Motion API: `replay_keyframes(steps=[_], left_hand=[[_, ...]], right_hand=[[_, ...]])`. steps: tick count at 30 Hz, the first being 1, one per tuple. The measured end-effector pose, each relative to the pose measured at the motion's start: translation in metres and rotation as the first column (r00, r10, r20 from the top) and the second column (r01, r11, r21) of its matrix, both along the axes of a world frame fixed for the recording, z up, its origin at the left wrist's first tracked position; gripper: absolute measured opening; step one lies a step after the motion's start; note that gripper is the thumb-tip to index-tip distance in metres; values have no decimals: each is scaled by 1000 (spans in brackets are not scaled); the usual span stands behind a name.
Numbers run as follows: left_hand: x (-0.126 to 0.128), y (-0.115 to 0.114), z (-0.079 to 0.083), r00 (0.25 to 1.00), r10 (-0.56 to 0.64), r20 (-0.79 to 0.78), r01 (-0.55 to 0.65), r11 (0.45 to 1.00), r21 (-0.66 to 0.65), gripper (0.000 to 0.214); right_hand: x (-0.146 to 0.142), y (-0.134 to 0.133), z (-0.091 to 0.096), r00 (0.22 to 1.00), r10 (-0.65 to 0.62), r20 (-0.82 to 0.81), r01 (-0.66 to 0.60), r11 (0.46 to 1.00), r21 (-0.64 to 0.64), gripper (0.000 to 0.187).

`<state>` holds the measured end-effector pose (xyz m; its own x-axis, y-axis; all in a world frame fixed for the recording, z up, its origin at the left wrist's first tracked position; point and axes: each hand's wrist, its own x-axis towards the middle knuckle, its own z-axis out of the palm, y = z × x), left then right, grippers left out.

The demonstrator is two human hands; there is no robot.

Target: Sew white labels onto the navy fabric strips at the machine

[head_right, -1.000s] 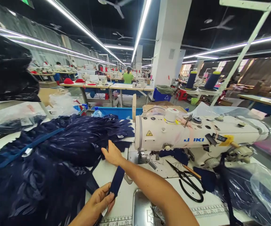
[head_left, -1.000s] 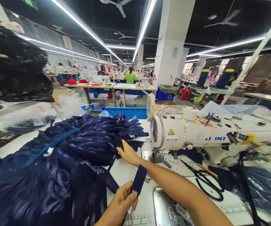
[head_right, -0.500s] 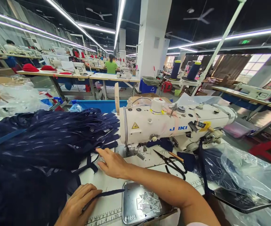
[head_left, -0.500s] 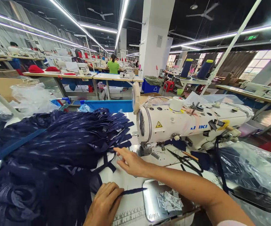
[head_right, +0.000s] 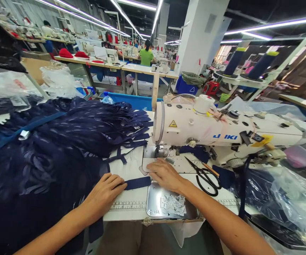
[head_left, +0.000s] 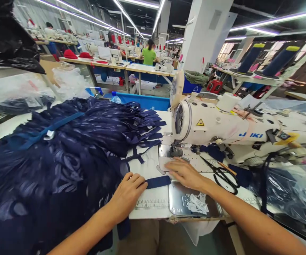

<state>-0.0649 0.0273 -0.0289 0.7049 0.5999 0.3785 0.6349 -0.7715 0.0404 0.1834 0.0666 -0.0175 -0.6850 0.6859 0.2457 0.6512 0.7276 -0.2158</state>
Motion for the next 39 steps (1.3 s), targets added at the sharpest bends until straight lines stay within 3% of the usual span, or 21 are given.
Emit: replay_keyframes(steps=[2, 5, 6, 8, 17, 22, 28, 31, 34, 37, 39], left_hand=[[-4, -3, 0, 1000, -4, -5, 4, 1000, 7, 24], [-5, -7, 1, 1000, 2, -24, 0, 998, 61, 22], [-5, -9, 1, 999, 5, -40, -2, 997, 78, 21], [-4, -11, 1, 997, 17, -79, -8, 994, 108, 18], [-5, -17, 1, 966, 141, -215, -102, 978, 185, 13], [-6, -18, 1, 969, 114, -218, -85, 987, 138, 14], [-7, -15, -4, 987, 90, -135, -77, 993, 94, 16], [-7, -13, -3, 991, 129, -21, -129, 992, -4, 20], [-6, -10, 5, 964, 228, 135, -193, 954, -230, 21], [-4, -4, 14, 930, 333, 156, -242, 874, -422, 28], [-2, -1, 17, 920, 370, 129, -281, 852, -442, 31]], right_hand=[[9, 0, 0, 984, -177, -1, 177, 983, 43, 24], [24, 4, -3, 839, -525, 146, 502, 849, 167, 22], [27, 5, -4, 787, -584, 200, 551, 810, 201, 22], [30, 8, -5, 740, -616, 270, 573, 788, 228, 22], [34, 16, -10, 797, -545, 260, 563, 826, 4, 7], [42, 18, -14, 825, -535, 181, 554, 829, -74, 4], [37, 12, -16, 828, -560, 9, 559, 824, -90, 15], [24, -2, -9, 843, -518, -149, 497, 854, -153, 21], [4, -22, 3, 824, -445, -349, 398, 895, -203, 22], [-19, -41, 14, 824, -291, -485, 230, 956, -184, 17], [-33, -49, 16, 875, -152, -460, 71, 980, -189, 13]])
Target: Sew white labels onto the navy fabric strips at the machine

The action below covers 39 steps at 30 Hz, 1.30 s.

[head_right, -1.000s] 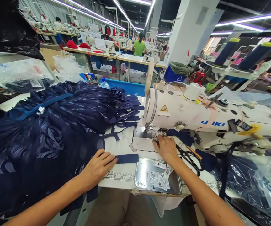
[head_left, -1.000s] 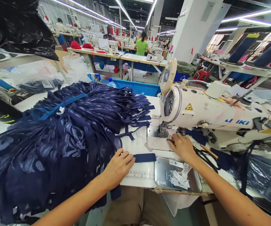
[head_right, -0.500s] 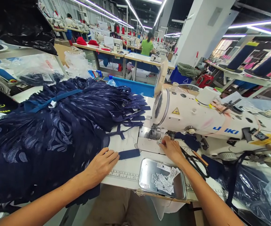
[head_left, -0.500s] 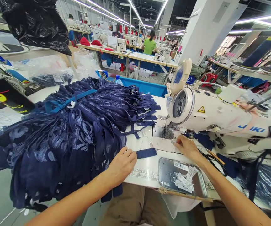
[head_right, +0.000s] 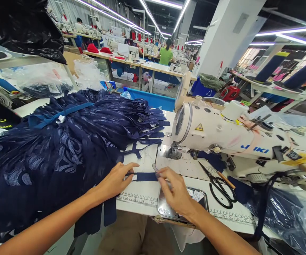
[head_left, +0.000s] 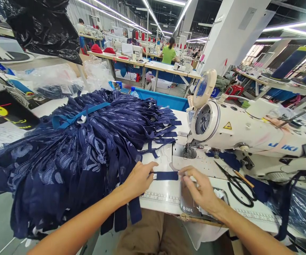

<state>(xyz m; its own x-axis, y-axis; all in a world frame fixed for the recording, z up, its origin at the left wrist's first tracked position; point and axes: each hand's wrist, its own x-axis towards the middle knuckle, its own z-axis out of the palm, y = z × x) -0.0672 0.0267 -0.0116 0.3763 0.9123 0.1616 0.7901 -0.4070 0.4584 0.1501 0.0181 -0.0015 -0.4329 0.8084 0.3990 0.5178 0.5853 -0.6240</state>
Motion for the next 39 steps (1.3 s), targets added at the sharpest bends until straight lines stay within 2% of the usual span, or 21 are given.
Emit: replay_keyframes(steps=[2, 5, 8, 11, 15, 18, 21, 24, 26, 29, 35, 39], left_hand=[[1, 3, -1, 999, 14, -35, -13, 999, 38, 27], [0, 4, -6, 990, -26, -135, 45, 989, 143, 22], [-6, 0, -10, 945, -150, -289, 230, 936, 267, 21], [-14, -8, -13, 889, -245, -387, 377, 871, 315, 22], [-20, -19, -19, 905, -184, -384, 340, 856, 389, 29], [-20, -22, -25, 914, -161, -373, 317, 857, 406, 30], [-19, -23, -28, 918, -154, -365, 298, 874, 384, 31], [-18, -23, -27, 926, -145, -348, 279, 885, 373, 33], [-18, -24, -27, 932, -142, -335, 269, 889, 370, 33], [-18, -24, -28, 935, -142, -325, 262, 894, 364, 33], [-18, -24, -31, 940, -139, -313, 253, 898, 359, 33], [-18, -24, -31, 942, -143, -303, 251, 900, 356, 35]], right_hand=[[-11, -2, -2, 985, 138, 104, -135, 990, -30, 12], [-21, 2, -9, 943, 213, 255, -207, 977, -47, 12], [-23, 8, -13, 917, 242, 316, -236, 970, -58, 11], [-22, 15, -10, 912, 261, 318, -250, 965, -76, 11], [-29, 23, -8, 941, 233, 247, -211, 971, -113, 10], [-39, 31, -11, 979, 98, 176, -67, 982, -178, 15], [-51, 39, -16, 995, 42, 94, -6, 936, -351, 24], [-60, 44, -20, 999, 41, -12, -42, 878, -478, 18], [-63, 45, -23, 998, 22, -52, -45, 866, -497, 10], [-64, 45, -26, 997, -2, -77, -39, 851, -524, 21], [-65, 46, -27, 999, -30, -22, 13, 834, -551, 23], [-66, 47, -30, 1000, -24, 14, 28, 848, -529, 26]])
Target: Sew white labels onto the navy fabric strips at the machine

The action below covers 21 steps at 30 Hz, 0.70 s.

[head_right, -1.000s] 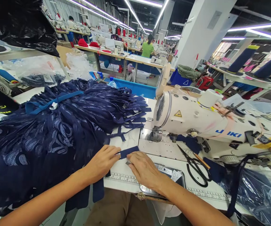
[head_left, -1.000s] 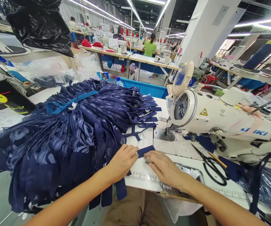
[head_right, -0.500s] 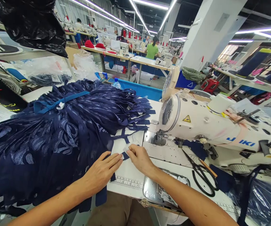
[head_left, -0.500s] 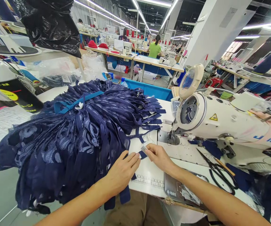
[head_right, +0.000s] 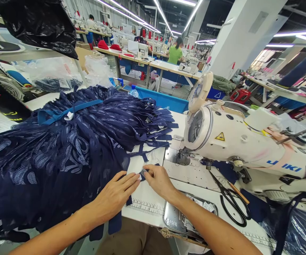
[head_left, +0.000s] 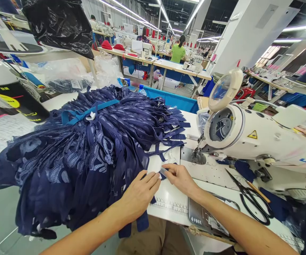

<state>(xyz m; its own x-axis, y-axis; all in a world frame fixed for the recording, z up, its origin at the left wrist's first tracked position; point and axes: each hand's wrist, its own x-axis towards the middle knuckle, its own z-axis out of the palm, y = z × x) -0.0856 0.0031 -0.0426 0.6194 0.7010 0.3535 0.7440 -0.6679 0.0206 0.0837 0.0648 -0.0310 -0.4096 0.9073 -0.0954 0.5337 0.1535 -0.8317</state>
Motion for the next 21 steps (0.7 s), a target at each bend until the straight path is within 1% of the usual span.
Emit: replay_keyframes(steps=[7, 14, 21], left_hand=[[0, 0, -2, 1000, -1, 0, 1, 1000, 0, 33], [3, 0, -2, 1000, 18, -12, -18, 999, 50, 31], [5, 0, 0, 999, 40, -22, -38, 995, 88, 28]], right_hand=[[-1, -1, -1, 998, 2, 67, -6, 998, 67, 27], [-2, -8, 0, 981, -5, 193, -35, 979, 200, 28], [-2, -9, -1, 978, 32, 204, -84, 965, 250, 30]])
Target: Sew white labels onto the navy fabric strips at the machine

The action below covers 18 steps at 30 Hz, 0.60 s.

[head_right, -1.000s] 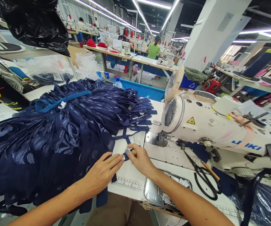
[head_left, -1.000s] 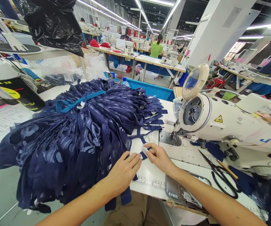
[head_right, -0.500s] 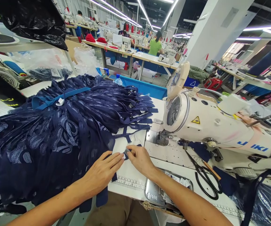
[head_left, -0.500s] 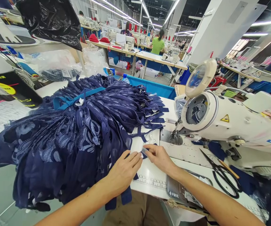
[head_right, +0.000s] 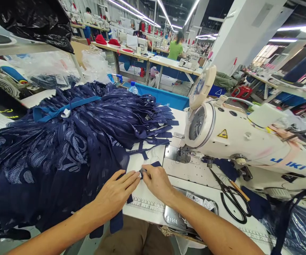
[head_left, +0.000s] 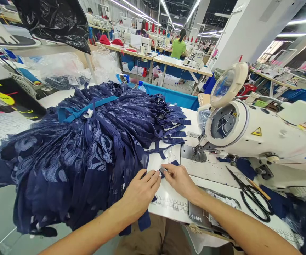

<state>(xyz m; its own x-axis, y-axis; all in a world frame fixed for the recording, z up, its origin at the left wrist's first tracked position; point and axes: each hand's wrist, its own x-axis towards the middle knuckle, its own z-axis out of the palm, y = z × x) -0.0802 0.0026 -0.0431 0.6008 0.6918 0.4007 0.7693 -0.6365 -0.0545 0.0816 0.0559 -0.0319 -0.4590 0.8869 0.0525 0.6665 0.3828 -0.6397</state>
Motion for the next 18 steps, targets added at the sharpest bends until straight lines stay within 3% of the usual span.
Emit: replay_keyframes(steps=[18], left_hand=[[0, -1, -1, 1000, 10, -26, -10, 1000, 9, 27]], right_hand=[[7, -5, -2, 995, -3, -98, -2, 999, -46, 28]])
